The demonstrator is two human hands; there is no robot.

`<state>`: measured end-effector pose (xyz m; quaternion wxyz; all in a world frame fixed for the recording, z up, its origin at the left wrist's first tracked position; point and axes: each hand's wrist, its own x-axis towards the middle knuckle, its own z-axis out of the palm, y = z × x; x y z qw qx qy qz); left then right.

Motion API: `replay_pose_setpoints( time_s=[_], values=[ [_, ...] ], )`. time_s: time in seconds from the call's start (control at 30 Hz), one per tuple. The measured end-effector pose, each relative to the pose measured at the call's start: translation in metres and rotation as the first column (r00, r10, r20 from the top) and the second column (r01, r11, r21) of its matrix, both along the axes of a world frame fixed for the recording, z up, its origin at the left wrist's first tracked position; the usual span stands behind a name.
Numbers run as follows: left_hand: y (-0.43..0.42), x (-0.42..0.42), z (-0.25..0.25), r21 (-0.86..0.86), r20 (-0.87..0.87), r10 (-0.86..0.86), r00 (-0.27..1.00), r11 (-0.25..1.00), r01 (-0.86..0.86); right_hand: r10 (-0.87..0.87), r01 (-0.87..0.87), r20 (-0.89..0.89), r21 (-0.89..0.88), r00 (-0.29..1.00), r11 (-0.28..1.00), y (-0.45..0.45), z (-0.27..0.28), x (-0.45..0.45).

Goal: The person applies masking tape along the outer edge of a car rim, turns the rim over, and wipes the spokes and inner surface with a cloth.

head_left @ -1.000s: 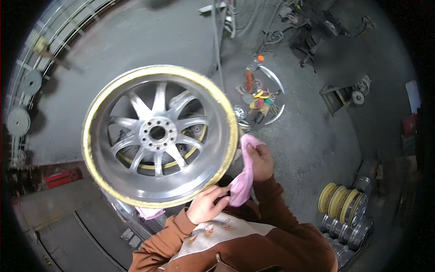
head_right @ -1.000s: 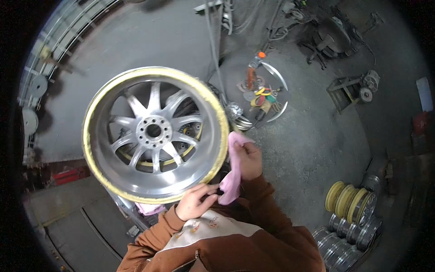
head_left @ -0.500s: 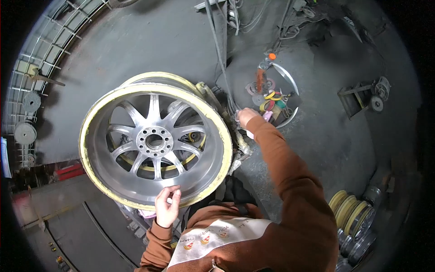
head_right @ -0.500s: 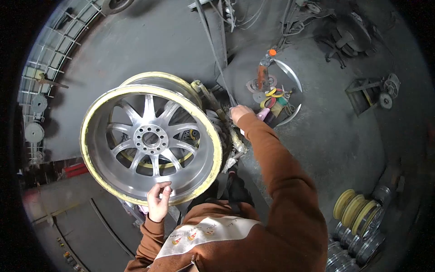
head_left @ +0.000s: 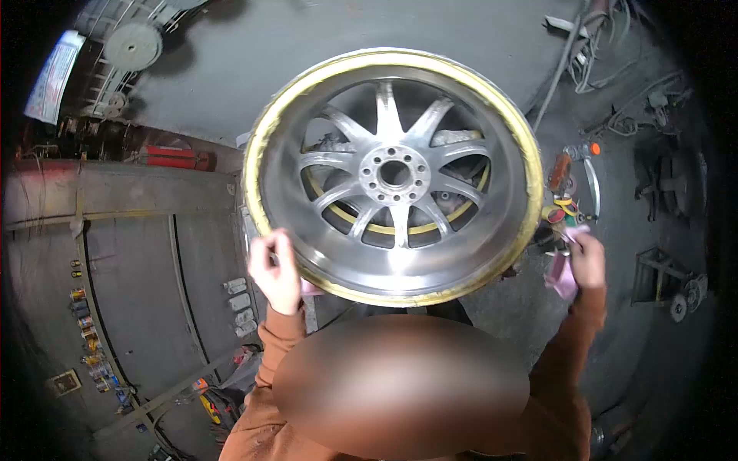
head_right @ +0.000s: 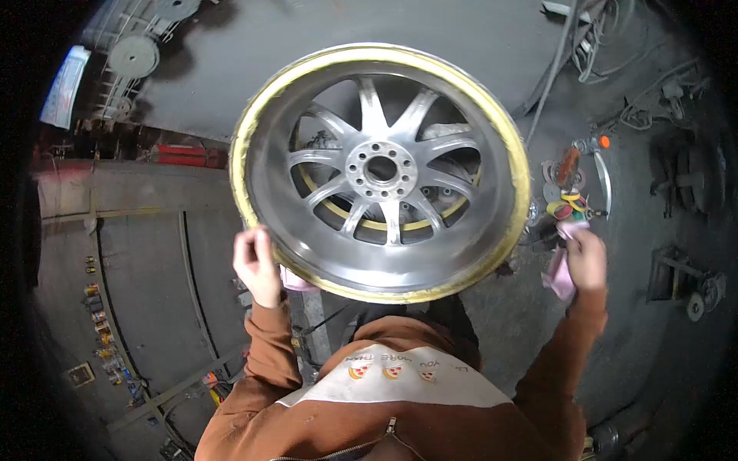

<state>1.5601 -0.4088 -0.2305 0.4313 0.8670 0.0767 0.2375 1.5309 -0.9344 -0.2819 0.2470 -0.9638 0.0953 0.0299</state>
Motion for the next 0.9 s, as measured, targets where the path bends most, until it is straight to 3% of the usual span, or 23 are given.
replay_pose_setpoints(
  time_s=[0.03, 0.07, 0.1, 0.17, 0.23, 0.27, 0.3, 0.37, 0.47, 0.5, 0.67, 0.73, 0.77, 0.83, 0.9],
  values=[
    [0.015, 0.013, -0.002, 0.026, 0.117, 0.073, 0.990, 0.997, -0.076, -0.059, 0.063, -0.042, 0.106, 0.997, 0.992, 0.023, 0.042, -0.005],
    [0.031, 0.026, -0.003, 0.049, 0.169, 0.107, 0.980, 0.992, -0.117, -0.082, 0.072, 0.028, 0.258, 0.996, 0.964, 0.049, 0.071, -0.008],
    [0.047, 0.035, -0.001, 0.171, 0.146, 0.145, 0.979, 0.971, -0.170, -0.129, 0.097, 0.044, 0.439, 0.991, 0.893, 0.072, 0.084, -0.010],
    [0.067, 0.064, -0.003, 0.203, 0.139, 0.138, 0.981, 0.965, -0.165, -0.140, 0.021, 0.129, 0.661, 0.982, 0.750, 0.139, 0.097, 0.004],
    [0.069, 0.093, 0.003, 0.224, 0.159, 0.009, 0.987, 0.973, -0.045, -0.082, -0.053, 0.172, 0.660, 0.982, 0.749, 0.201, 0.076, 0.026],
    [0.073, 0.105, 0.003, 0.373, 0.144, -0.070, 0.987, 0.928, 0.012, 0.065, -0.222, 0.332, 0.461, 0.941, 0.859, 0.233, 0.066, 0.046],
    [0.070, 0.114, 0.003, 0.355, 0.113, -0.128, 0.985, 0.931, 0.080, 0.027, -0.171, 0.247, 0.584, 0.969, 0.794, 0.266, 0.050, 0.063],
    [0.076, 0.122, -0.009, 0.255, -0.034, -0.229, 0.973, 0.939, 0.229, 0.025, -0.277, 0.428, 0.539, 0.904, 0.796, 0.325, 0.007, 0.106],
    [0.073, 0.117, -0.010, 0.003, -0.118, -0.220, 0.968, 0.975, 0.222, -0.205, -0.171, 0.529, 0.575, 0.824, 0.800, 0.404, -0.032, 0.159],
    [0.073, 0.116, -0.010, 0.003, -0.123, -0.223, 0.967, 0.974, 0.225, -0.282, -0.153, 0.527, 0.638, 0.802, 0.755, 0.423, -0.030, 0.172],
    [0.072, 0.117, -0.011, -0.046, -0.106, -0.250, 0.962, 0.968, 0.247, -0.273, -0.080, 0.497, 0.578, 0.823, 0.812, 0.479, -0.044, 0.202],
    [0.073, 0.116, -0.015, -0.123, -0.086, -0.265, 0.960, 0.959, 0.253, -0.294, -0.060, 0.671, 0.451, 0.680, 0.891, 0.488, -0.063, 0.204],
    [0.078, 0.116, -0.017, -0.150, -0.112, -0.288, 0.951, 0.951, 0.270, -0.298, -0.053, 0.660, 0.456, 0.690, 0.888, 0.486, -0.065, 0.200],
    [0.077, 0.116, -0.017, -0.178, -0.107, -0.309, 0.945, 0.941, 0.287, -0.200, 0.042, 0.424, 0.354, 0.883, 0.934, 0.476, -0.057, 0.190],
    [0.078, 0.117, -0.018, -0.193, -0.109, -0.319, 0.941, 0.936, 0.295, -0.196, 0.058, 0.393, 0.336, 0.898, 0.940, 0.476, -0.065, 0.189]
  ],
)
